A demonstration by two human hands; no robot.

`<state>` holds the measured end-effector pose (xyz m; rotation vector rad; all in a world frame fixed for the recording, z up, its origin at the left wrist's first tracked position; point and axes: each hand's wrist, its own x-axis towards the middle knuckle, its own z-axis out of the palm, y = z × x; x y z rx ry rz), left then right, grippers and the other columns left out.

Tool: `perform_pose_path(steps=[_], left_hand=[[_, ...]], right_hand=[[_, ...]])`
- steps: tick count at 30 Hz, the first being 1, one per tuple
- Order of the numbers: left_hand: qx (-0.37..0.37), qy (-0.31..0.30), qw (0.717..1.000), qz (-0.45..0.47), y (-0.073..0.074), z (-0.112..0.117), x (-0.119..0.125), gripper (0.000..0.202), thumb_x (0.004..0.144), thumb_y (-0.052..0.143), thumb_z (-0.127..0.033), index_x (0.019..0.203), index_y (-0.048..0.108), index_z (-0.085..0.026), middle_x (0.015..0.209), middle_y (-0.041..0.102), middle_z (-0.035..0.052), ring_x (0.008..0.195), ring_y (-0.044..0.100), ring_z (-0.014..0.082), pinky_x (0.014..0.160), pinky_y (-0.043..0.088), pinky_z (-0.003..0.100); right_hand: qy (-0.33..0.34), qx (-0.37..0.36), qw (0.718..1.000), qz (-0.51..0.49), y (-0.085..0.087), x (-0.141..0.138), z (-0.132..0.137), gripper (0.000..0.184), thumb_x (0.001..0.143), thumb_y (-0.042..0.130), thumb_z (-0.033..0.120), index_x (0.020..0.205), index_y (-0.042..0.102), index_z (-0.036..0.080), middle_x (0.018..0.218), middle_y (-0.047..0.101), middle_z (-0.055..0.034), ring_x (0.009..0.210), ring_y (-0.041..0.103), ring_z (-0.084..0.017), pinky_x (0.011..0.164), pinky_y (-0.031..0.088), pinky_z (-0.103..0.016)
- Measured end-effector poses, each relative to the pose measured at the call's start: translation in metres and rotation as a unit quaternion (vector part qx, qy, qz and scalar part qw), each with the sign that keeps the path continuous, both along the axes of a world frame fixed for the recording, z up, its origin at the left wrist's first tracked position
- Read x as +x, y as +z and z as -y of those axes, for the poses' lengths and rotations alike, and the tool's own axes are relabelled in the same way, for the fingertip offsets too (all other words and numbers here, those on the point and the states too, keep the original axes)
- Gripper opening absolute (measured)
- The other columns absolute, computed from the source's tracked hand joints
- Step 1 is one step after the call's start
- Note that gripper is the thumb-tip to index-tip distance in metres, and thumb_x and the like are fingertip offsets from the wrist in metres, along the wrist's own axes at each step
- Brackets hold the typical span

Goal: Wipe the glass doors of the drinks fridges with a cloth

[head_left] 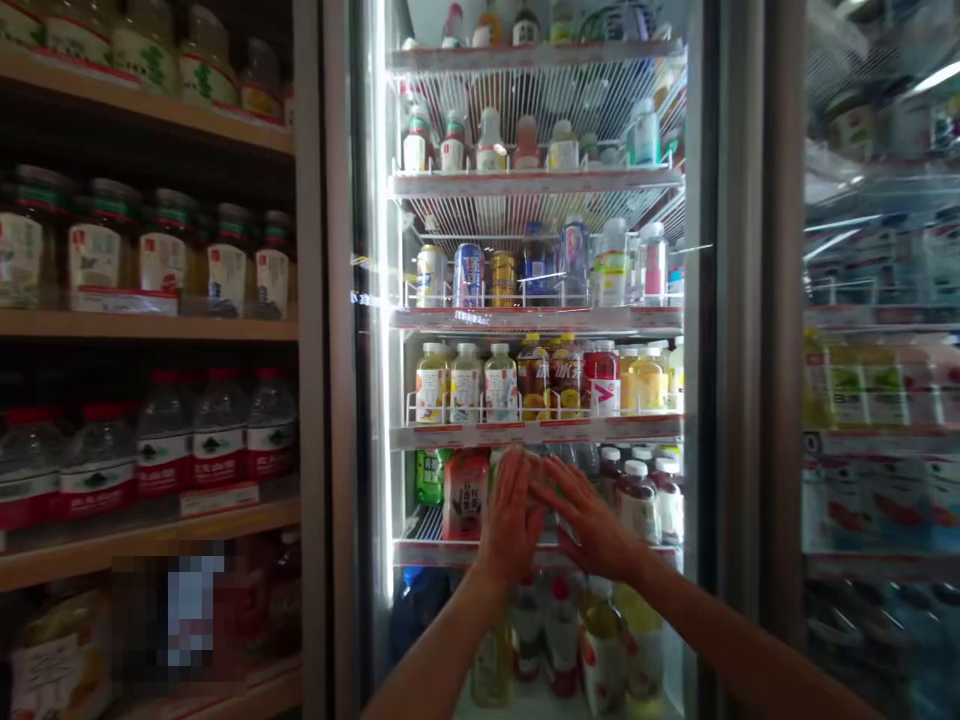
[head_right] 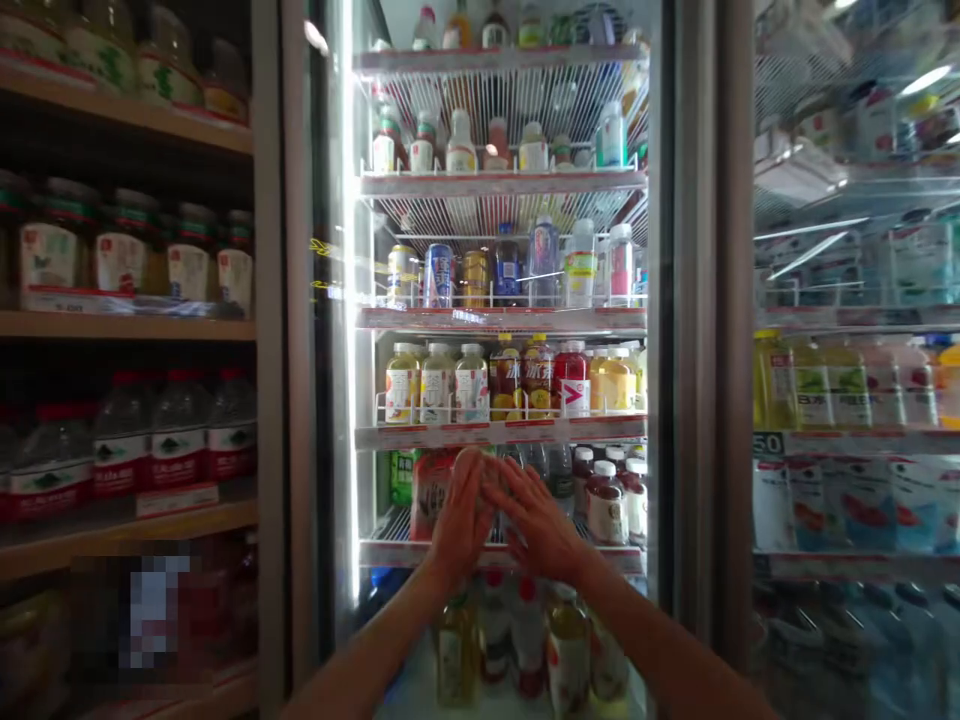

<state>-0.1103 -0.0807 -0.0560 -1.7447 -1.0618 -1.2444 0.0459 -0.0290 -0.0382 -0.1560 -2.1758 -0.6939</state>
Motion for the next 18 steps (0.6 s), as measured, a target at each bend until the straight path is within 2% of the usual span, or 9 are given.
perform_pose_path(steps=[4,6,9,11,13,15,16,18], left_hand=[[0.073,0.086,0.994,-0.005,0.008,-0.024,0.024,0.054,0.088,0.044,-0.025,0.138,0.029,-0.014,0.141,0.037,0.0150,0.138,0.019,0.0258,0.106,0.036,0.048],[0.092,0.093,0.990,-0.051,0.015,-0.029,0.014,0.052,0.088,0.044,-0.023,0.138,0.030,-0.015,0.139,0.041,0.0130,0.137,0.022,0.0235,0.106,0.036,0.045],[0.117,0.101,0.985,-0.075,0.032,-0.021,-0.043,0.051,0.089,0.042,-0.024,0.138,0.030,-0.019,0.139,0.042,0.0107,0.136,0.024,0.0210,0.107,0.035,0.041],[0.165,0.153,0.974,0.003,0.049,-0.011,-0.089,0.052,0.090,0.041,-0.026,0.139,0.027,-0.020,0.143,0.035,0.0130,0.137,0.023,0.0234,0.108,0.032,0.044],[0.221,0.198,0.948,0.114,0.065,-0.005,-0.116,0.051,0.090,0.040,-0.025,0.139,0.028,-0.018,0.146,0.028,0.0160,0.137,0.021,0.0260,0.108,0.029,0.048],[0.239,0.206,0.937,0.151,0.076,-0.007,-0.110,0.051,0.090,0.039,-0.023,0.139,0.027,-0.017,0.147,0.025,0.0168,0.138,0.017,0.0275,0.108,0.027,0.051],[0.226,0.196,0.946,0.124,0.078,-0.010,-0.098,0.052,0.090,0.038,-0.023,0.140,0.026,-0.017,0.147,0.026,0.0157,0.138,0.015,0.0273,0.108,0.027,0.051],[0.160,0.155,0.975,-0.017,0.079,-0.018,-0.069,0.051,0.089,0.037,-0.023,0.140,0.026,-0.020,0.145,0.031,0.0114,0.139,0.014,0.0255,0.108,0.029,0.048]], right_hand=[[-0.097,0.080,0.985,-0.116,0.031,0.030,-0.023,0.065,0.085,0.042,0.016,0.145,0.017,0.022,0.151,0.018,-0.0100,0.139,0.016,-0.025,0.110,0.020,-0.052],[-0.155,0.084,0.968,-0.179,0.047,0.038,-0.035,0.065,0.088,0.041,0.019,0.146,0.011,0.024,0.152,0.016,-0.0093,0.139,0.016,-0.024,0.111,0.016,-0.052],[-0.200,0.085,0.957,-0.191,0.055,0.047,-0.049,0.065,0.090,0.039,0.022,0.146,0.007,0.027,0.152,0.017,-0.0067,0.139,0.017,-0.023,0.112,0.013,-0.051],[-0.208,0.089,0.955,-0.193,0.050,0.049,-0.055,0.065,0.091,0.039,0.023,0.146,0.004,0.026,0.152,0.016,-0.0062,0.140,0.015,-0.023,0.112,0.012,-0.051],[-0.210,0.087,0.951,-0.211,0.041,0.048,-0.058,0.066,0.091,0.039,0.024,0.146,0.003,0.025,0.153,0.013,-0.0065,0.140,0.013,-0.024,0.111,0.012,-0.051],[-0.210,0.082,0.948,-0.226,0.035,0.045,-0.059,0.066,0.090,0.039,0.025,0.146,0.003,0.025,0.153,0.011,-0.0063,0.140,0.013,-0.025,0.111,0.012,-0.052],[-0.208,0.080,0.948,-0.228,0.034,0.043,-0.059,0.066,0.090,0.039,0.025,0.146,0.003,0.025,0.153,0.012,-0.0059,0.140,0.014,-0.025,0.111,0.012,-0.052],[-0.201,0.077,0.950,-0.228,0.033,0.043,-0.060,0.066,0.090,0.039,0.026,0.146,0.004,0.026,0.153,0.013,-0.0051,0.139,0.015,-0.025,0.111,0.012,-0.052]])
